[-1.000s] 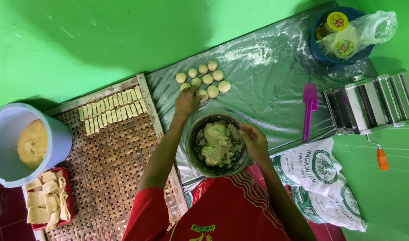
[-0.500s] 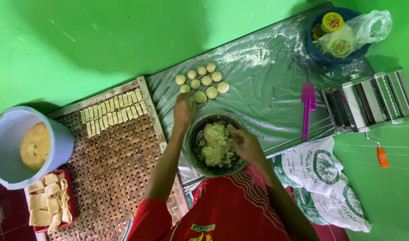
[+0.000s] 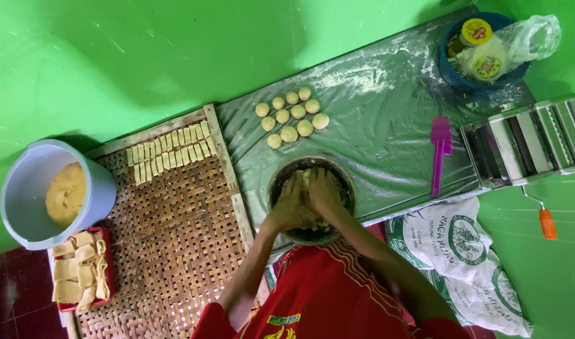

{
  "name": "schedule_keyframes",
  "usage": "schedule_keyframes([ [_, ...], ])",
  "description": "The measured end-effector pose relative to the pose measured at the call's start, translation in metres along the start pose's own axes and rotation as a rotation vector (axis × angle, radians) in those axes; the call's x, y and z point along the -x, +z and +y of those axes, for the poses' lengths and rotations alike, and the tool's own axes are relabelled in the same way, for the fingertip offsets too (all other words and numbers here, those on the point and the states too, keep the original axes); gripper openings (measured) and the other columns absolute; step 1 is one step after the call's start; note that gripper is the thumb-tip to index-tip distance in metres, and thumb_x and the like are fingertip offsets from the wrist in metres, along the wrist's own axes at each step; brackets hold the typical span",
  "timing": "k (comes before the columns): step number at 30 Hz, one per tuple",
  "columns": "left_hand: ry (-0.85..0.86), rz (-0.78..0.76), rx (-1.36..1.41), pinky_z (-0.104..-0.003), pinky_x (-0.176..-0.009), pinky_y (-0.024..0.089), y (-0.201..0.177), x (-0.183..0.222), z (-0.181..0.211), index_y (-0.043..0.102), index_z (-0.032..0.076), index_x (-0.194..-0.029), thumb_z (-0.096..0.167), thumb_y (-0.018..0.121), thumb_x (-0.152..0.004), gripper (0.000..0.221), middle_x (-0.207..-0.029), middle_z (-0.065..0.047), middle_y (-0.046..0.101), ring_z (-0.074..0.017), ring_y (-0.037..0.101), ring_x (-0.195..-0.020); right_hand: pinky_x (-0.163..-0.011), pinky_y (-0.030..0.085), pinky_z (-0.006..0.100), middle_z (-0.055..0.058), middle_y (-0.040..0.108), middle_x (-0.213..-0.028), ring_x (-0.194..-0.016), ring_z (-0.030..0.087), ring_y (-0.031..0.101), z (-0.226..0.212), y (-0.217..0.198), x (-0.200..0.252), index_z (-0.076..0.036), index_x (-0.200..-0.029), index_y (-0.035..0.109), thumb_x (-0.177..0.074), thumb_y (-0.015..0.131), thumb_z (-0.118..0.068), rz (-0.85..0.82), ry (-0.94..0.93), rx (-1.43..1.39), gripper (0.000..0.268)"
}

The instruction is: Shaping small portions of dough into balls and arranging them in a grid on a floor-level work surface.

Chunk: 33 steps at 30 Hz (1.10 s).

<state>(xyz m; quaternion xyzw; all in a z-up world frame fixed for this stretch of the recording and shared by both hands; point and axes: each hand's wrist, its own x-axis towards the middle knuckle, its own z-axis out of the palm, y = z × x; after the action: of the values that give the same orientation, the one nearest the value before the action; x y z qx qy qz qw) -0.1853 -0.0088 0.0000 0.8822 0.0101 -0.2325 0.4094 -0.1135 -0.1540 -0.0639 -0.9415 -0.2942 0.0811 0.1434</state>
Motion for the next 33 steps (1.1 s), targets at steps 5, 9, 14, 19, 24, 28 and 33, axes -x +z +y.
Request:
schedule_keyframes([
  [5,-0.077,0.232,0.023,-0.071,-0.116,0.031,0.034,-0.021,0.018,0.000,0.006,-0.166,0.028,0.092,-0.059,0.143,-0.166,-0.028,0.010,-0.0535,0.014,-0.151,-0.057,0.051,0.048,0.027,0.061,-0.098,-0.076,0.043,0.063,0.012,0.027,-0.008,0.009,-0.116,0.062,-0.088,0.055,-0.016,0.125,-0.072,0.159,0.038],
  [9,-0.032,0.330,-0.099,-0.070,-0.110,0.038,0.039,-0.036,0.011,0.010,0.011,-0.166,0.027,0.090,-0.057,0.136,-0.158,-0.027,0.026,-0.0547,0.032,-0.142,-0.068,0.055,0.052,0.033,0.062,-0.110,-0.088,0.049,0.064,0.014,0.012,-0.005,0.007,-0.122,0.062,-0.094,0.048,-0.014,0.094,-0.093,-0.081,0.038],
  [14,-0.090,0.361,-0.350,-0.061,-0.099,0.049,0.061,-0.063,-0.037,0.029,0.011,-0.154,0.046,0.081,-0.066,0.108,-0.141,-0.015,0.038,-0.0416,0.042,-0.127,-0.066,0.054,0.052,0.024,0.064,-0.096,-0.080,0.045,0.067,0.016,0.020,-0.008,0.000,-0.108,0.060,-0.101,0.044,-0.027,0.140,-0.042,-0.092,0.032],
  [19,-0.106,0.372,-0.469,-0.059,-0.097,0.048,0.054,-0.060,-0.029,0.037,0.011,-0.147,0.043,0.061,-0.086,0.073,-0.136,-0.012,0.044,-0.0353,0.045,-0.125,-0.069,0.057,0.050,0.025,0.066,-0.101,-0.087,0.045,0.069,0.011,-0.005,-0.006,-0.001,-0.111,0.063,-0.096,0.051,-0.025,0.080,-0.007,-0.125,0.030],
  [24,-0.085,0.349,-0.504,-0.062,-0.096,0.047,0.053,-0.066,-0.042,0.044,0.018,-0.143,0.041,0.064,-0.084,0.067,-0.137,-0.006,0.052,-0.0330,0.049,-0.127,-0.071,0.059,0.051,0.026,0.068,-0.104,-0.092,0.045,0.071,0.012,-0.020,0.005,-0.003,-0.116,0.065,-0.094,0.054,-0.031,0.004,0.083,-0.228,0.037],
  [28,-0.121,0.355,-0.546,-0.061,-0.094,0.047,0.043,-0.059,-0.026,0.049,0.023,-0.136,0.034,0.072,-0.078,0.063,-0.133,-0.001,0.056,-0.0302,0.051,-0.127,-0.068,0.058,0.051,0.033,0.068,-0.102,-0.091,0.049,0.071,0.008,-0.043,0.014,0.002,-0.117,0.067,-0.096,0.049,-0.029,-0.019,0.124,-0.360,0.041],
  [33,-0.147,0.353,-0.502,-0.058,-0.093,0.052,0.035,-0.051,-0.009,0.052,0.021,-0.135,0.029,0.078,-0.079,0.062,-0.133,-0.003,0.058,-0.0319,0.053,-0.127,-0.077,0.056,0.061,0.041,0.065,-0.115,-0.102,0.054,0.067,-0.005,-0.075,0.033,0.007,-0.134,0.057,-0.099,0.046,-0.026,-0.082,0.201,-0.519,0.049],
])
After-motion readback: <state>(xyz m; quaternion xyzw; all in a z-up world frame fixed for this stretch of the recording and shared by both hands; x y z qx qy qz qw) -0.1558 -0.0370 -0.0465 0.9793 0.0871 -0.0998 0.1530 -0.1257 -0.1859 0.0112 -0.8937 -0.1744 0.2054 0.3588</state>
